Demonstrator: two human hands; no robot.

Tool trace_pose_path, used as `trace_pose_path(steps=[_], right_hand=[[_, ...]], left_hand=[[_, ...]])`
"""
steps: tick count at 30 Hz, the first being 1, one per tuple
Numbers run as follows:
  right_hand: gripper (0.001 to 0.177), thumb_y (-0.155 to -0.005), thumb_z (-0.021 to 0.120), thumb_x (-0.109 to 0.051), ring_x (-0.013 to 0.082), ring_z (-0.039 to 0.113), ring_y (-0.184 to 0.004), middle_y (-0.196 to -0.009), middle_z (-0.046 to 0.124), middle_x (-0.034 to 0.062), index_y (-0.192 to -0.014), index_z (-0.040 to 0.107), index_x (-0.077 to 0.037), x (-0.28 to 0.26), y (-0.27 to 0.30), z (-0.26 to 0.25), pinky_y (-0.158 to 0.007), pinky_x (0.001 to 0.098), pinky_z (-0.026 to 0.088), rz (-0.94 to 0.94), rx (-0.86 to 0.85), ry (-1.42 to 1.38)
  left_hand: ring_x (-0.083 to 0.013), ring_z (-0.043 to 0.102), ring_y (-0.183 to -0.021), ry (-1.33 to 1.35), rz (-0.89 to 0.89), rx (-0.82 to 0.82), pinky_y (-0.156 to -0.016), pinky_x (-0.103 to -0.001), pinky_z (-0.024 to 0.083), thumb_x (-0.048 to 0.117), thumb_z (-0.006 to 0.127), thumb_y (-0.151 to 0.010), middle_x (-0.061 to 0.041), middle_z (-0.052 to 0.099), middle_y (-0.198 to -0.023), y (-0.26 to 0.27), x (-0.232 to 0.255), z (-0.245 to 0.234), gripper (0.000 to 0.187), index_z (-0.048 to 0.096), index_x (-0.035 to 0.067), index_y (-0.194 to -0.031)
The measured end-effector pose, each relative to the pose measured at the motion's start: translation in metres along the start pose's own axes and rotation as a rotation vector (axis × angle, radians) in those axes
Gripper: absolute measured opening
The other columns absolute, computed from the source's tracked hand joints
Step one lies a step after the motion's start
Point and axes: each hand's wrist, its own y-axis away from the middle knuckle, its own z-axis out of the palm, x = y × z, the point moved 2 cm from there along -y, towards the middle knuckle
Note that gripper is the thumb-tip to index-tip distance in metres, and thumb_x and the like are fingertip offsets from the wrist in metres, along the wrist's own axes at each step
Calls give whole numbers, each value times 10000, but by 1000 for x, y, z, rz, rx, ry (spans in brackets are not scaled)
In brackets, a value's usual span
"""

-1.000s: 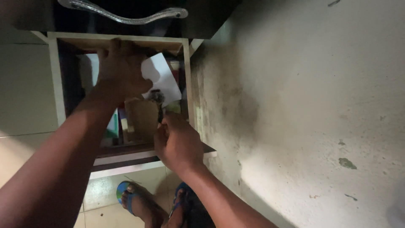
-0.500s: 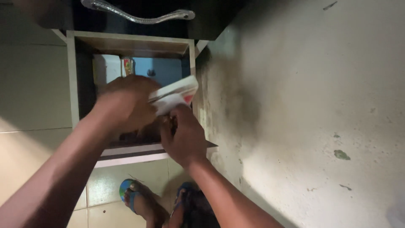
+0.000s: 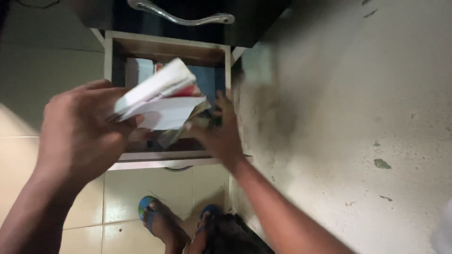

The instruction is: The person is removing various notebooks and papers from a desk drawer and organizing them on the desk surface.

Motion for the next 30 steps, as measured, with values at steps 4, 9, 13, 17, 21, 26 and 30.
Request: trace_pose_path(steps=[4, 9, 13, 17, 21, 26, 30], right_hand=[[946, -845, 835, -310, 239, 537, -1343, -1500, 475, 123, -1571, 284, -58, -16, -21, -12, -1082, 413, 502, 93, -128, -371], [732, -897, 801, -254, 222, 551, -1342, -1430, 569, 93, -1494, 428, -54, -24, -49, -1, -1131, 401, 477, 167, -334, -678], [678, -858, 801, -198, 226, 581, -1259, -1344, 598, 71, -1445, 489, -61, -71, -49, -13, -1060, 423, 513, 371, -456, -975], [653, -862, 788, -171, 248, 635, -1194, -1294, 631, 117, -1440, 522, -24, -87, -40, -18, -1043, 413, 552, 410, -448, -1063], [667, -861, 792, -168, 256, 635, -1193, -1292, 634, 126, -1445, 513, -6, -112, -18, -16, -1047, 413, 543, 435, -366, -1178], [727, -814, 760, -128, 249, 603, -1217, -1278, 611, 100, -1475, 464, -64, -121, 9, 2, -1072, 438, 527, 466, -280, -1247], [738, -798, 733, -103, 260, 601, -1224, -1282, 614, 114, -1482, 461, -56, -136, 20, 7, -1075, 452, 528, 484, -329, -1216]], left_hand=[[-262, 771, -859, 347, -93, 92, -733, -373, 603, 45, 767, -814, -141, 751, -1026, 13, -7, -13, 304, 765, 4, -1115], [-291, 782, -898, 475, -279, 142, -758, -384, 621, 117, 787, -858, -184, 760, -979, 30, -14, -30, 293, 724, -19, -1109], [-300, 797, -898, 883, -427, 170, -778, -413, 637, 96, 778, -846, -226, 763, -930, 37, -44, -27, 342, 666, -77, -1119], [-303, 744, -919, 1189, -385, 180, -838, -449, 639, 120, 763, -856, -250, 712, -956, 42, -66, -19, 407, 616, -132, -1140], [-317, 664, -1097, 1462, -231, 220, -990, -464, 554, 266, 788, -855, -234, 659, -1138, 57, -34, -29, 565, 576, -100, -1229], [-301, 527, -1342, 1818, -126, 400, -1150, -506, 464, 410, 735, -900, -128, 546, -1371, 51, -15, -3, 733, 429, 36, -1452], [-305, 576, -1305, 1778, -271, 426, -1110, -506, 502, 353, 724, -860, -135, 586, -1326, 47, -18, -4, 774, 421, 20, -1490]])
